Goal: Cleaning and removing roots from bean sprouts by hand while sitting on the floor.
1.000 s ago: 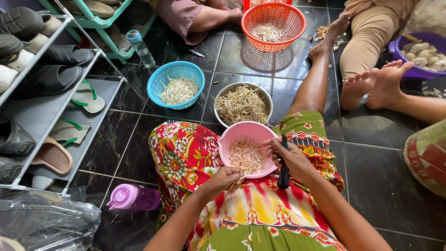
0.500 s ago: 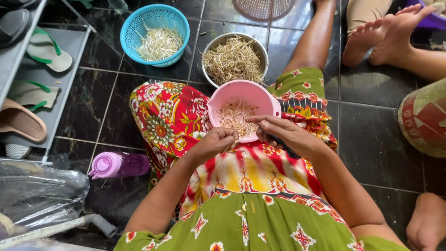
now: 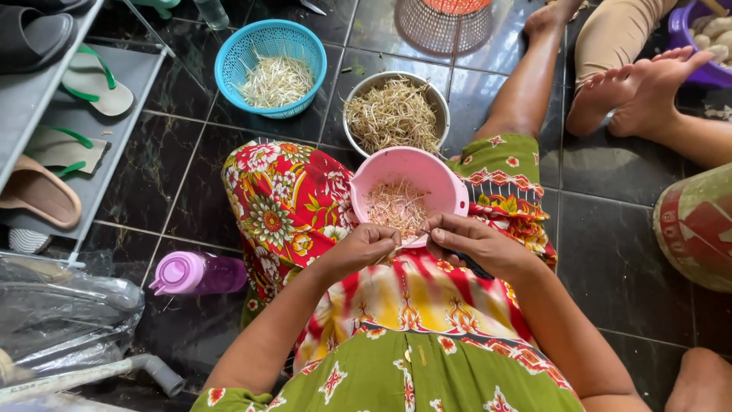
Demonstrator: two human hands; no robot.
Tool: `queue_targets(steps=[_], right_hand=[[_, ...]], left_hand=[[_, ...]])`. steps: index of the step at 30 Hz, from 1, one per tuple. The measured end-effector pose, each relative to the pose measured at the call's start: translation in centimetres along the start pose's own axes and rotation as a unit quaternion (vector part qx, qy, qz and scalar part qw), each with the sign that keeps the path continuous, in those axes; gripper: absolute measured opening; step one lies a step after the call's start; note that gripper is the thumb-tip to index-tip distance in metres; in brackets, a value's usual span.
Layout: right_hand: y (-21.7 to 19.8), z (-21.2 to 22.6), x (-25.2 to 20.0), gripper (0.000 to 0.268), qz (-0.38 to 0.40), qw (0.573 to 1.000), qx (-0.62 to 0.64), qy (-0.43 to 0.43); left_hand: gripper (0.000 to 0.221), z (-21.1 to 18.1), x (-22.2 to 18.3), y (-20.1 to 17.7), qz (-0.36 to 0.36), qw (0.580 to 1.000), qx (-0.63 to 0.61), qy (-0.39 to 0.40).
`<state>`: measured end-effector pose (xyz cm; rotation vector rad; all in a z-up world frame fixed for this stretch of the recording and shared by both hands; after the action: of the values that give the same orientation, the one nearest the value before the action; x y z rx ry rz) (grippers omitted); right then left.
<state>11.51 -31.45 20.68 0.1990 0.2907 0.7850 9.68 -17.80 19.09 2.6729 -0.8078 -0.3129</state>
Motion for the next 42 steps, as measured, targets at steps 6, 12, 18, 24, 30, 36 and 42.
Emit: queue_targets(steps=[6, 12, 18, 24, 30, 36, 42], right_hand=[[0.1, -0.3, 0.4, 0.028, -0.008, 1.000, 0.025, 0.011], [-0.7, -1.2, 1.1, 0.027, -0.037, 0.999, 0.027, 0.013], [-0.2, -0.6, 2.1, 0.023, -0.073, 0.997, -0.021, 0.012], [-1.6, 1.6, 2.6, 0.045, -0.147, 0.932, -0.332, 0.021], [-4.0, 1.7, 2.9, 0.048, -0.210, 0.842, -0.497, 0.009], [-6.8, 1.0, 4.0, 0.021, -0.276, 0.767, -0.580, 0.014], [-1.9, 3.9, 3.0, 0.035, -0.224, 0.836, -0.502, 0.003]], left_hand=[[0.018, 0.1, 0.0, 0.4, 0.012, 1.000, -0.008, 0.007], [0.019, 0.4, 0.1, 0.2, 0.012, 1.000, 0.003, 0.012], [0.022, -0.1, -0.3, 0.0, 0.013, 1.000, 0.013, 0.002], [0.020, 1.0, -0.3, -1.1, -0.016, 1.000, 0.000, -0.016], [0.018, 1.1, -0.4, -1.3, -0.026, 0.999, -0.019, -0.021], [0.017, 1.5, -0.4, -1.4, -0.030, 0.999, -0.026, -0.026], [0.018, 2.1, -0.4, -2.0, -0.043, 0.998, -0.030, -0.028]])
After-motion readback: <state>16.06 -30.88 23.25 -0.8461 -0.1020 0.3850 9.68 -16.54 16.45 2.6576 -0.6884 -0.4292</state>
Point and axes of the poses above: each hand's wrist, its own x-axis towards the middle knuckle, its own y-axis out of the palm, z = x × y, the point moved 10 cm from there along x, towards the middle knuckle
